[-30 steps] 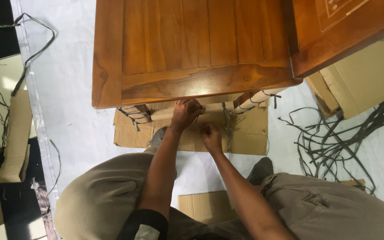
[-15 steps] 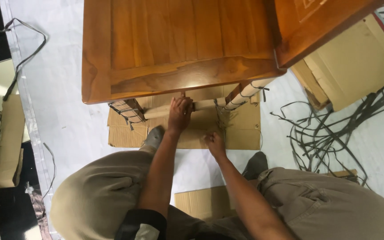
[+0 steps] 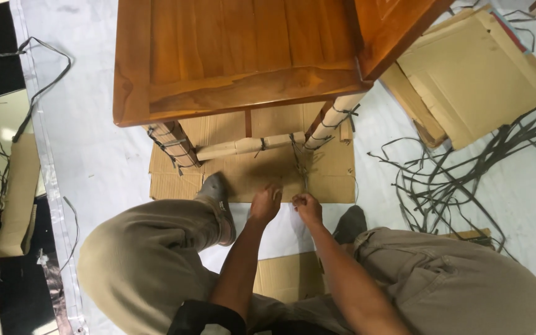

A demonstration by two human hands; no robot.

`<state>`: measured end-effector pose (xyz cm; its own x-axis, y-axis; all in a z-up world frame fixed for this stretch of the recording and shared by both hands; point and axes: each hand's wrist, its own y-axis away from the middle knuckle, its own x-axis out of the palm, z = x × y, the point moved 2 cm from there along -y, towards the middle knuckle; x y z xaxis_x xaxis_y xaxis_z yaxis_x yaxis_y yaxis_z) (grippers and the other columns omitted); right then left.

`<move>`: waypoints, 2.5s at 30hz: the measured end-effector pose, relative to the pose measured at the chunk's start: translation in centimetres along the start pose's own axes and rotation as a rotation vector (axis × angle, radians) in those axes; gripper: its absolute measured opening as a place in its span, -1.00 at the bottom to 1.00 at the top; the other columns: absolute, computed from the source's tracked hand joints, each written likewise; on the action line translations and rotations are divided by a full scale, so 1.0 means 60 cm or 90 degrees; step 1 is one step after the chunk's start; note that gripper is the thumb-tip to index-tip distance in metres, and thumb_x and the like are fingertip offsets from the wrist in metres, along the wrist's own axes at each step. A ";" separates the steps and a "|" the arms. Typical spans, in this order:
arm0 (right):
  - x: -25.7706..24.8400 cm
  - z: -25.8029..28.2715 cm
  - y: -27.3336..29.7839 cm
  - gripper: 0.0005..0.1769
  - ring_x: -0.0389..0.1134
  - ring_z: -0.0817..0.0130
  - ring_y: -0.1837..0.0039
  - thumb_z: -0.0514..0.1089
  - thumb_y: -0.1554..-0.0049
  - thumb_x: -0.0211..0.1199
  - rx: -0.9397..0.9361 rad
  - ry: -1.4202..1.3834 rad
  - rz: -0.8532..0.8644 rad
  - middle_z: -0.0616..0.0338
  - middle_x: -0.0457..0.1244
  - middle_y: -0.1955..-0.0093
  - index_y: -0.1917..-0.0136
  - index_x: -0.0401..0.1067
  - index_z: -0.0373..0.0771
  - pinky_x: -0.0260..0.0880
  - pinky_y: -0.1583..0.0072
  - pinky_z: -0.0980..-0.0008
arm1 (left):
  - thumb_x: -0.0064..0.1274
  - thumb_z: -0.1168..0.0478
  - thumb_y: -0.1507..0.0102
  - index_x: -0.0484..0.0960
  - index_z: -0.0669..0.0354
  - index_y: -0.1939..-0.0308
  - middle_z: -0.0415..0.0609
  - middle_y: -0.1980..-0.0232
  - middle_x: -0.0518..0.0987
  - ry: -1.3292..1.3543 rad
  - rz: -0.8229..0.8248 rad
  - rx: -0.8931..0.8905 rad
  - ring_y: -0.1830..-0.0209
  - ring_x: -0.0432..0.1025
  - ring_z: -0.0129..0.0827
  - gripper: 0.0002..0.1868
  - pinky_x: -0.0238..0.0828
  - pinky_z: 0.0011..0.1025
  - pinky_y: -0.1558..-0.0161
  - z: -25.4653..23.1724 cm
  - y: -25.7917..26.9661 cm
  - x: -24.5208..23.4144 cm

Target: Packing a wooden chair for transport by wrapping legs and frame with cardboard and securing with ties.

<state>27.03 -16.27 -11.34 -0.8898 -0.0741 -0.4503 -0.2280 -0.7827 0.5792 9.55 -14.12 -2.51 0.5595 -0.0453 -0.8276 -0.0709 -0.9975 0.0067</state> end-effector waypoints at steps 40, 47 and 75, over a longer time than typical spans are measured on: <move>-0.147 -0.064 0.123 -0.75 0.40 -0.05 -0.26 0.08 -0.21 0.15 0.079 -0.006 -0.272 0.04 0.42 -0.11 -0.06 0.59 0.10 0.41 -0.29 0.01 | -0.07 0.07 -0.35 0.61 0.23 -0.13 0.23 -0.10 0.63 0.094 0.478 0.113 -0.18 0.51 0.16 -0.60 0.46 0.07 -0.20 -0.202 0.054 0.097; -0.206 -0.100 0.133 -0.71 0.39 0.04 -0.30 0.12 -0.17 0.15 0.127 -0.005 -0.263 0.13 0.36 -0.15 -0.12 0.53 0.11 0.40 -0.30 0.01 | 0.01 0.07 -0.35 0.64 0.11 -0.13 0.12 -0.08 0.67 0.089 0.491 0.125 -0.17 0.54 0.06 -0.66 0.49 0.03 -0.19 -0.197 0.075 0.131; -0.308 -0.013 0.143 -0.72 0.46 0.29 -0.05 -0.14 -0.13 0.31 -0.231 0.113 -0.452 0.38 0.44 0.07 -0.10 0.57 0.21 0.51 -0.11 0.25 | 0.03 0.04 -0.33 0.71 -0.10 -0.08 -0.03 0.04 0.73 0.260 0.356 0.002 -0.01 0.62 -0.07 -0.71 0.52 -0.09 -0.09 -0.203 0.052 0.127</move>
<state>41.82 -22.13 1.41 -0.4992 0.4417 -0.7454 -0.5448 -0.8290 -0.1264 23.61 -18.24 -1.96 0.7041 -0.5704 -0.4230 -0.4411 -0.8181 0.3689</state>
